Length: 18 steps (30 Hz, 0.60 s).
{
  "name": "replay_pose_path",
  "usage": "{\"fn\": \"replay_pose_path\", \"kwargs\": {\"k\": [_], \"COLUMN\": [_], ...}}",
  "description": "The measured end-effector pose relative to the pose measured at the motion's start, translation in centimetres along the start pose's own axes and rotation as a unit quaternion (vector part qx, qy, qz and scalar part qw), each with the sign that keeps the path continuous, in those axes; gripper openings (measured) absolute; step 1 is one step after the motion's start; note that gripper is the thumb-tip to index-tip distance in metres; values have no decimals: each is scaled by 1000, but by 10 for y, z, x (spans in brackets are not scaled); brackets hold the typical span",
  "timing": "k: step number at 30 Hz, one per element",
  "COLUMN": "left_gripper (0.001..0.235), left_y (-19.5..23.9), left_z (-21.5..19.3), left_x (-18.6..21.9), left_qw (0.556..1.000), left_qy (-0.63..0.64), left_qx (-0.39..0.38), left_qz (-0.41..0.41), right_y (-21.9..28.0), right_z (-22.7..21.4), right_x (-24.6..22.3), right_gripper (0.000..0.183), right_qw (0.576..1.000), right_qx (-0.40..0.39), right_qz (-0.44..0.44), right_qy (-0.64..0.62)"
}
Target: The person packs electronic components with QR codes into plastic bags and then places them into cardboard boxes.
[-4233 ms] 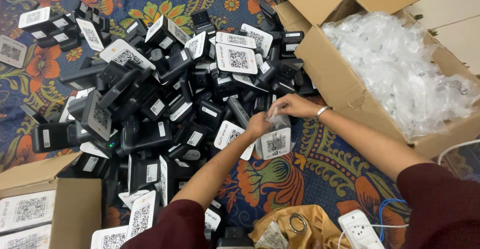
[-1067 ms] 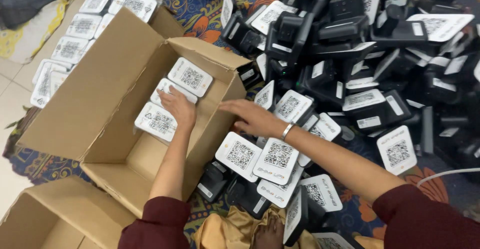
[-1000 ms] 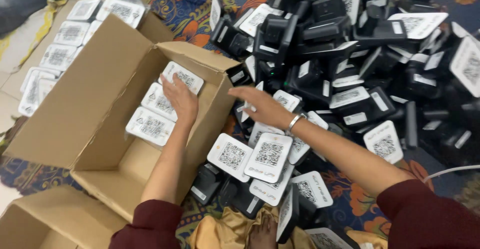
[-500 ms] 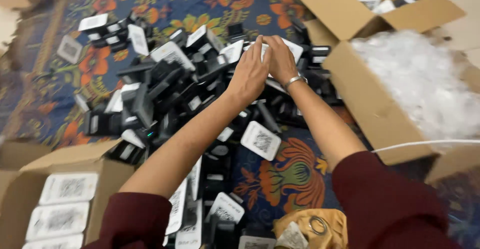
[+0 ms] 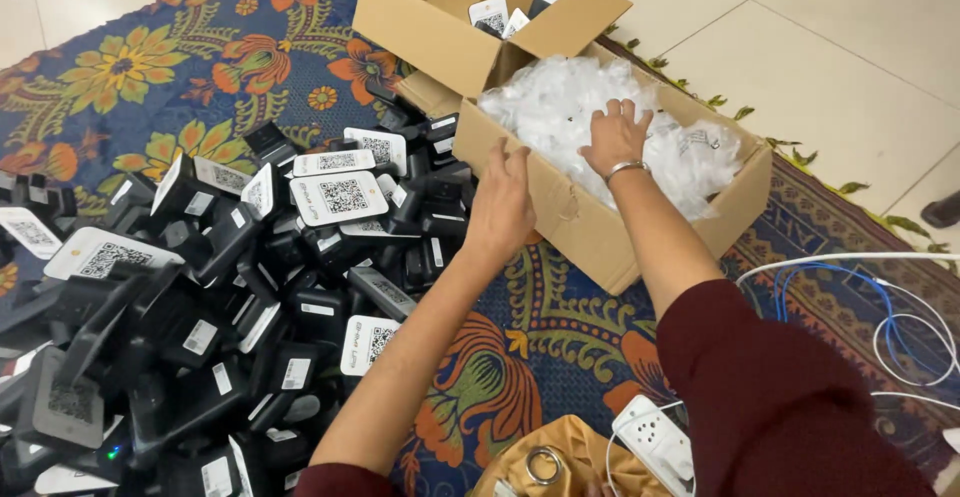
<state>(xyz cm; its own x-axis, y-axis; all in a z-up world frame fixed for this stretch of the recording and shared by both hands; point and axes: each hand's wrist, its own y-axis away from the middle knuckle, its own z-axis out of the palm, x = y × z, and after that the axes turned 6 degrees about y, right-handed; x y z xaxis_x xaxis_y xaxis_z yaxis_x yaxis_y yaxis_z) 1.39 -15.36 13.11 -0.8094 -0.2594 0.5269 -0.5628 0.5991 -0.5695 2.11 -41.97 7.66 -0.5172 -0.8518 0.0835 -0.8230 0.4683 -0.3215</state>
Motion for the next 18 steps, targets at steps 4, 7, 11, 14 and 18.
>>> {"fn": "replay_pose_path", "kwargs": {"k": [4,7,11,14,18], "left_gripper": [53,50,48,45,54], "left_y": [6,17,29,34,37], "left_z": [-5,-9,-24,-43,-78], "left_x": [-22,-41,-56,-76,-107], "left_qw": [999,996,995,991,977], "left_qy": [-15,-17,-6,9,77], "left_qx": [7,-2,1,13,35], "left_qz": [-38,-83,-102,-132,-198], "right_y": [3,0,-10,-12,-16], "right_z": [-10,-11,-2,-51,-97], "right_x": [7,-1,-16,-57,-130], "right_gripper": [58,63,23,16,21], "right_qw": [993,983,991,970,897], "right_qx": [-103,-157,-47,134,219], "right_qz": [-35,-66,-122,-148,-130], "right_qy": [-37,-60,-33,-139,-362]}}
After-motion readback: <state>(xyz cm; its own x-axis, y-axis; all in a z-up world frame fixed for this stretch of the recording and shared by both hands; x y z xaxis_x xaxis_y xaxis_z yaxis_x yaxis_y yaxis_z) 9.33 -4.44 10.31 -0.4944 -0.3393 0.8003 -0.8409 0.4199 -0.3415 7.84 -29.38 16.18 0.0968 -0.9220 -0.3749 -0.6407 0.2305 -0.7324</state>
